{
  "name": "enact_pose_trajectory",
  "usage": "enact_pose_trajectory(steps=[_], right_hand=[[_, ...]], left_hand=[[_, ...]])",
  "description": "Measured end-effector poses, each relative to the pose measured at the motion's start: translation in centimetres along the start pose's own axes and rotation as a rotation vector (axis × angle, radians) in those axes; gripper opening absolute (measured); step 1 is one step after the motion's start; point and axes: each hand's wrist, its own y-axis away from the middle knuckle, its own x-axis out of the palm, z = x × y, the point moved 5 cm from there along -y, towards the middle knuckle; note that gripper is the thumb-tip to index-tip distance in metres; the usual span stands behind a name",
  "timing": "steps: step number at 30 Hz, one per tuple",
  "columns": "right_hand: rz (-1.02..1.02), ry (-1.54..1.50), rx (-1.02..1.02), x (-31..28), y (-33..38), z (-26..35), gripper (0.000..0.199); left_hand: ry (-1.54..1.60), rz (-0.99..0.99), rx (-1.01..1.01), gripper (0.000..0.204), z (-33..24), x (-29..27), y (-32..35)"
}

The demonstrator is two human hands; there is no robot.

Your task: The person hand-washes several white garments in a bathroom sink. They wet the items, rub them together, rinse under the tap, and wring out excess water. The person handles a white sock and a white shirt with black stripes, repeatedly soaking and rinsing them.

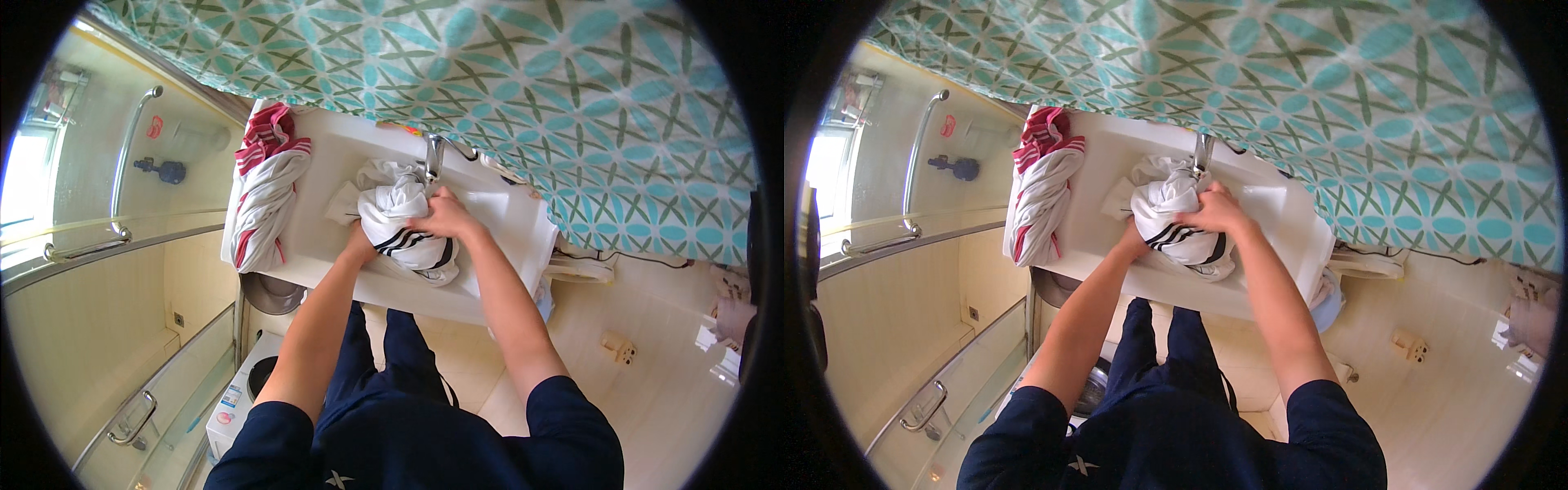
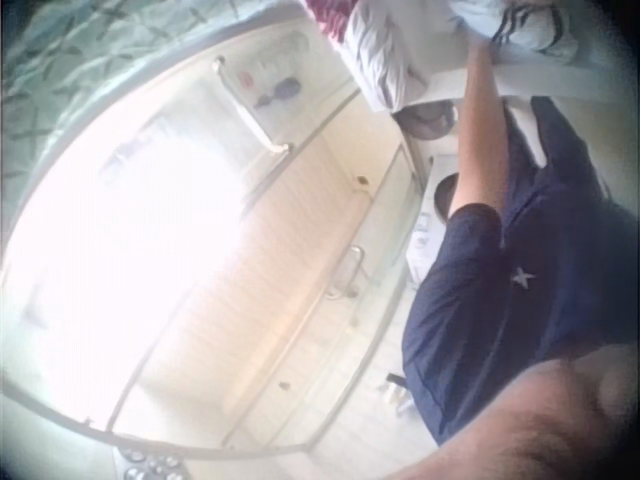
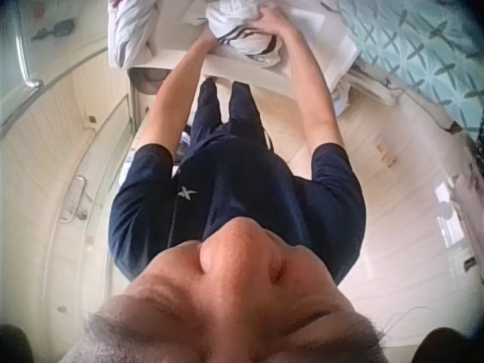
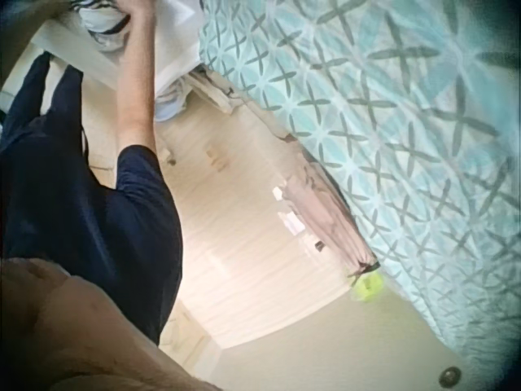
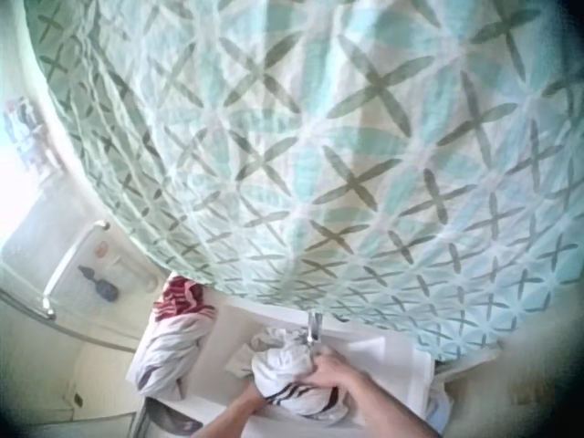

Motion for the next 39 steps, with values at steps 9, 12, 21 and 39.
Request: enact_pose_trajectory(steps=[9,12,21,39], right_hand=[[0.211,-0.899,0.732,6.9,1.5,-6.2,0.064],[0.387,-0.505,0.457,7.6,-0.4,-4.7,0.063],[0.142,-0.677,0.383,9.9,-1.8,0.0,0.085],[-0.697,-1.080,0.529,-14.1,22.9,4.5,0.064]], left_hand=[[-0.051,0.035,-0.170,0.037,3.5,-0.3,-1.9],[-0.229,0.036,-0.047,0.037,4.1,0.4,-1.9],[0.460,0.047,-0.083,0.057,6.7,1.8,-3.3],[-0.355,-0.049,-0.084,0.031,-3.2,-3.5,1.8]])
